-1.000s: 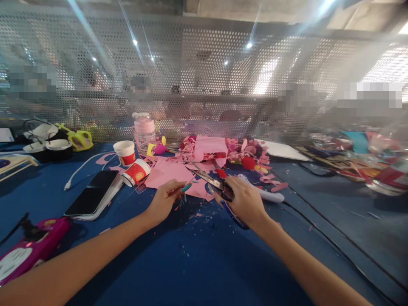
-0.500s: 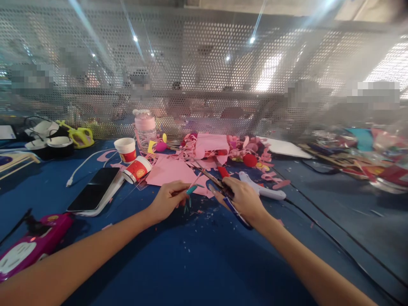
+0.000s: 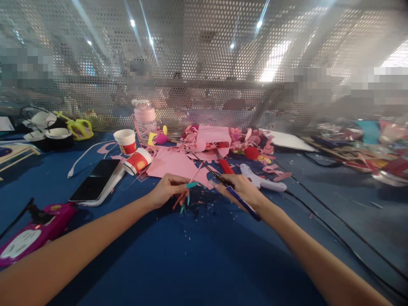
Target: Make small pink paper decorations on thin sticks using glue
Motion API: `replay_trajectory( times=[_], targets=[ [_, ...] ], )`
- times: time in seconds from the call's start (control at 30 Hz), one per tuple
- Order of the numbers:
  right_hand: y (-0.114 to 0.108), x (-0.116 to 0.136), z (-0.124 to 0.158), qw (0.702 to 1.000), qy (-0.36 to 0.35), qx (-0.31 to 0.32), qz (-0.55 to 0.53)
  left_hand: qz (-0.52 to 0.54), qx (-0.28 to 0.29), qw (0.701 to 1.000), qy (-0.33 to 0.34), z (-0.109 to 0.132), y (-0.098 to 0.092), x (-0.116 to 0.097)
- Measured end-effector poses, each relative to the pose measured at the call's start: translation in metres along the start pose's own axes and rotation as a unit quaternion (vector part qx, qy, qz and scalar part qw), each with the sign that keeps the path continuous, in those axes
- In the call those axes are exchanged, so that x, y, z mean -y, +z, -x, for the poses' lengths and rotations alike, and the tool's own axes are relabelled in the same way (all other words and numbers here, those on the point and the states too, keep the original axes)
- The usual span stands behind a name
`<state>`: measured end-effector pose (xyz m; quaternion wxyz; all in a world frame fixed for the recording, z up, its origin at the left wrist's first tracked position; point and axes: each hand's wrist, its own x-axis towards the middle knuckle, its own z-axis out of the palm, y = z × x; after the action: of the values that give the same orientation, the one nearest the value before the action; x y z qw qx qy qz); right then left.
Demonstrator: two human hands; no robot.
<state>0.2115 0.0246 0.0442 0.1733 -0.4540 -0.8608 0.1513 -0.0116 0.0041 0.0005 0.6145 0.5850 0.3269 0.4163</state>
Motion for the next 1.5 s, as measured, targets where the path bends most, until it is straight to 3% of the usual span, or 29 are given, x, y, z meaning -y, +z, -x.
replay_trajectory(
  times=[0.3,0.67,1.0,1.33,1.5],
  targets=[
    [0.000,0.001,0.000,1.000,0.015,0.009,-0.009,0.059,0.007,0.998,-0.032,-0.001,-0.004,0.003],
    [0.005,-0.001,0.002,0.996,-0.053,-0.032,0.065,-0.094,0.007,0.994,0.047,0.003,0.006,0.000],
    [0.005,-0.003,0.001,0.991,-0.112,-0.058,0.054,-0.119,0.017,0.991,0.060,0.004,0.006,0.001],
    [0.000,0.013,0.002,0.999,-0.010,-0.045,0.005,-0.071,-0.025,0.997,0.023,0.003,0.006,-0.002],
    [-0.003,0.018,0.005,1.000,-0.002,-0.022,-0.019,-0.069,-0.025,0.997,0.023,0.004,0.007,-0.001]
  ],
)
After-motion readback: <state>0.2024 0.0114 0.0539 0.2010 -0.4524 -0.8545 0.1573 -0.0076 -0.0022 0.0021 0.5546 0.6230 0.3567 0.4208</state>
